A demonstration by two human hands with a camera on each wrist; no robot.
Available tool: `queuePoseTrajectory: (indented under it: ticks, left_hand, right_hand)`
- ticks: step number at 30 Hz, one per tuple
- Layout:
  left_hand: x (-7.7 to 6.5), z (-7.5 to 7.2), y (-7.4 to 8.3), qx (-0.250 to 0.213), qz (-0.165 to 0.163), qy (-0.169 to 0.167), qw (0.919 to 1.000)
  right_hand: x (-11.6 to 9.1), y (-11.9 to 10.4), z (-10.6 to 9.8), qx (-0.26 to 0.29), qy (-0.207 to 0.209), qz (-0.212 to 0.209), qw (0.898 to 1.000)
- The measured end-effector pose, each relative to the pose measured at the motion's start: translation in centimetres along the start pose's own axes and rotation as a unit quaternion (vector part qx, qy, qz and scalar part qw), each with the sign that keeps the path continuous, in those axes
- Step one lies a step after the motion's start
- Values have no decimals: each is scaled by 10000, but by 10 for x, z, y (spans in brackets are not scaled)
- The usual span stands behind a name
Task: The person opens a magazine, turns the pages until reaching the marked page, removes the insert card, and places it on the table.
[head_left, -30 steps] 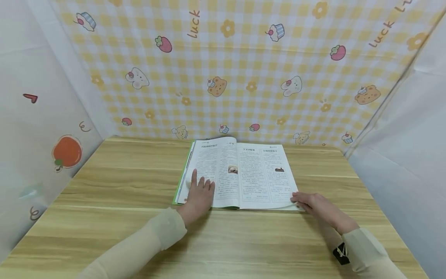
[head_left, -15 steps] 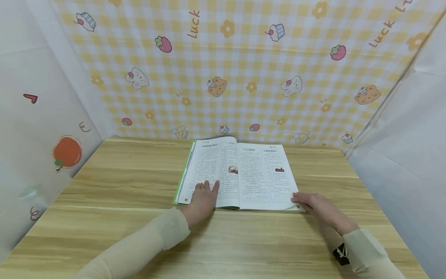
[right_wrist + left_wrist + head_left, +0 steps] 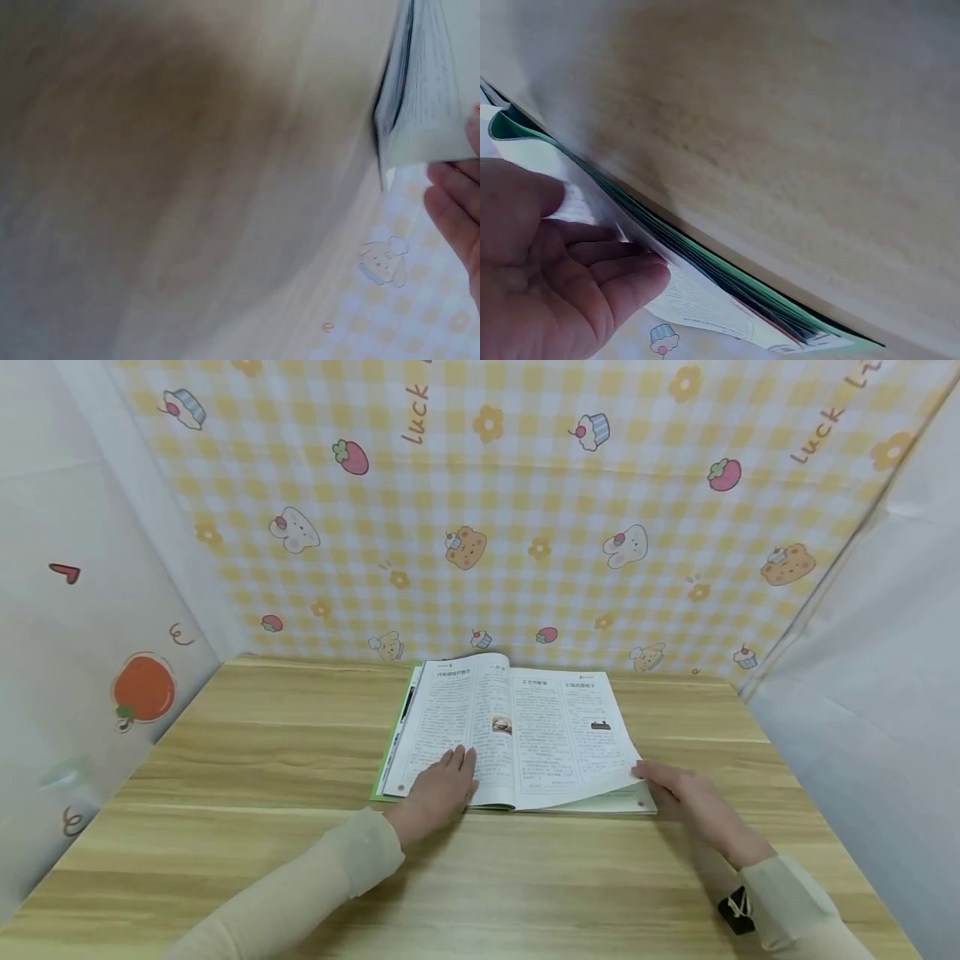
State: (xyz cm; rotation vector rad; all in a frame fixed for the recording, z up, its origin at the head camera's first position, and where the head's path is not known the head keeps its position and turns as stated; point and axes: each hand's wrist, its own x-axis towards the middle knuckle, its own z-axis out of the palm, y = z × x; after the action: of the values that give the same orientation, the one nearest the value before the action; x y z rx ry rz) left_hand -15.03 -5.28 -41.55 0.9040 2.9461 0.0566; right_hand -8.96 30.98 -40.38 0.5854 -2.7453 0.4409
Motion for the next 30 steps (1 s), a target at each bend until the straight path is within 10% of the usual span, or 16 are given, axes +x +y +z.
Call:
queuePoseTrajectory:
  ticks: [12,30]
  left_hand:
    - [8,-3,13,-807,155,333,9961]
    - [29,-14,78,-564,1097,924,9881]
  right_hand:
    - [26,-17,-9,-618,2091,-1279,9675]
    - [59,-65,-27,-226,2458,-1723,9536]
